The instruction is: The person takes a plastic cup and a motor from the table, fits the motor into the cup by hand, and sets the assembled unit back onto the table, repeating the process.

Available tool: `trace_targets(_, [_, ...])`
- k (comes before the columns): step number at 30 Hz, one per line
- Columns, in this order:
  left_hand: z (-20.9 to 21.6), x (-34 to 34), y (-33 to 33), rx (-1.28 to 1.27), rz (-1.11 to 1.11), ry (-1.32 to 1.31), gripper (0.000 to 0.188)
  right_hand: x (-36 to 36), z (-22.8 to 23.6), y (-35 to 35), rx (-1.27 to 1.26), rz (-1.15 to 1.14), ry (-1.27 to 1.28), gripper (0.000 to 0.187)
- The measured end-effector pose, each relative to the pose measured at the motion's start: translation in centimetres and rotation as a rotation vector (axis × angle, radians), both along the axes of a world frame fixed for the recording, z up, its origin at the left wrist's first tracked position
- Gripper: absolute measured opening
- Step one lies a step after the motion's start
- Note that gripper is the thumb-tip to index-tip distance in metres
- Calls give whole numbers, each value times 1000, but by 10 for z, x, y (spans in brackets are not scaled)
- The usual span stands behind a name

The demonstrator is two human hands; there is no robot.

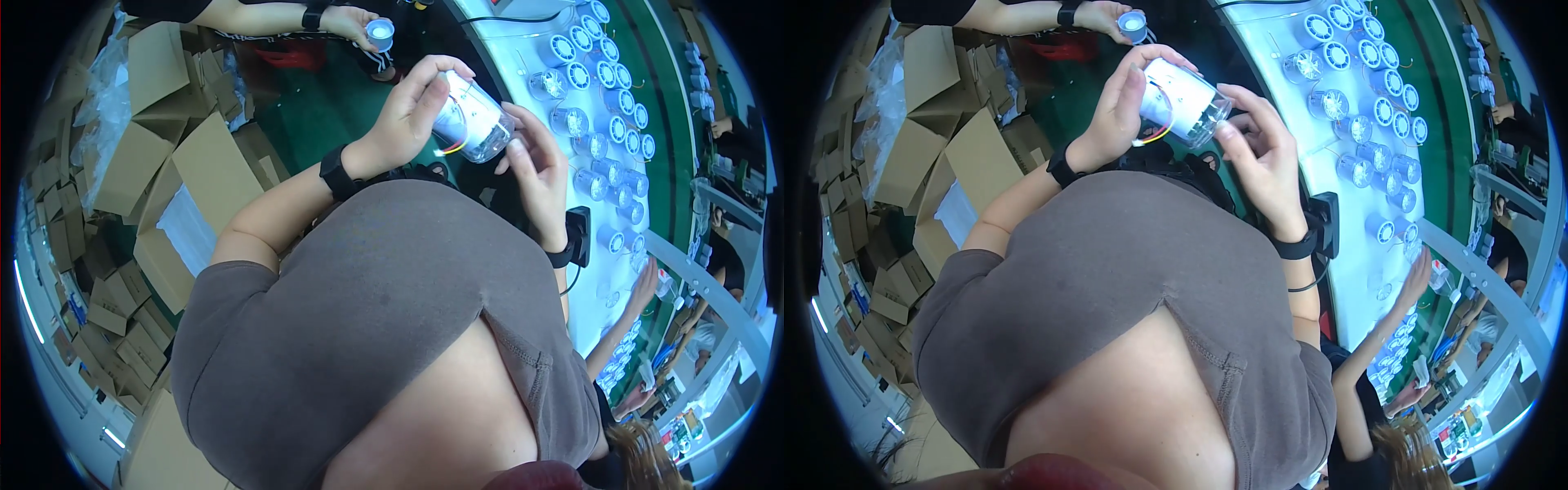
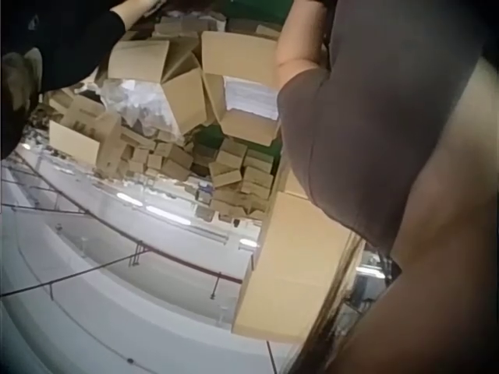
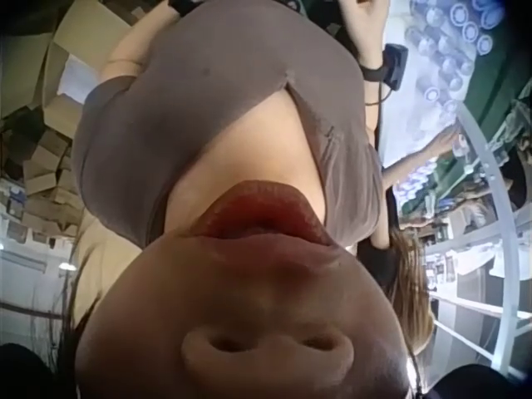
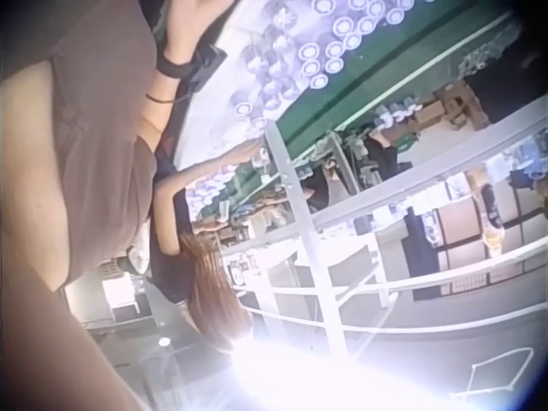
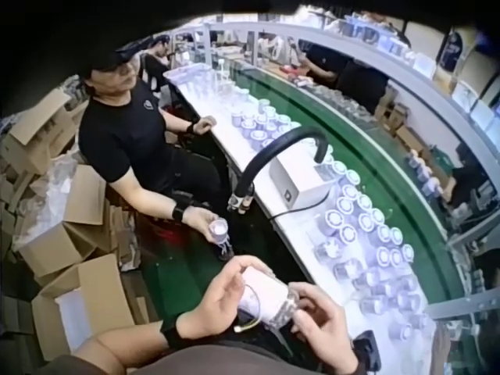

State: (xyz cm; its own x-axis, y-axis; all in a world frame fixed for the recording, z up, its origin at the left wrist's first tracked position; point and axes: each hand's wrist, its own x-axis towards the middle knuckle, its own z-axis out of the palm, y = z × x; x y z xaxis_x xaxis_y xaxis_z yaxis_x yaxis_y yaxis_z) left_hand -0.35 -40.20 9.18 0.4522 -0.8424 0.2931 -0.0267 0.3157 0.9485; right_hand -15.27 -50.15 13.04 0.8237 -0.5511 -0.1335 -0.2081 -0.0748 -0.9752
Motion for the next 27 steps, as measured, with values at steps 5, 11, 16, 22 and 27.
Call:
trace_targets(5, [3,-7,-2,91,33,-68,36,3,-3,4,338,-156,-113,49])
trace_targets(11, [5,-9,-4,255,56,88,45,2,-14,14,-126,-74,-119,54])
trace_targets(16, [9,-9,-5,206,11,15,51,1,-13,8,-298,-51,-20,58])
trace_targets(22, [2,-3,-6,32,-53,-80,55,-2,-19,10,-218,-62,-107,61])
trace_targets(27, [8,-4,-3,54,-57,-82,47,-1,-12,16,-274,-70,-63,61])
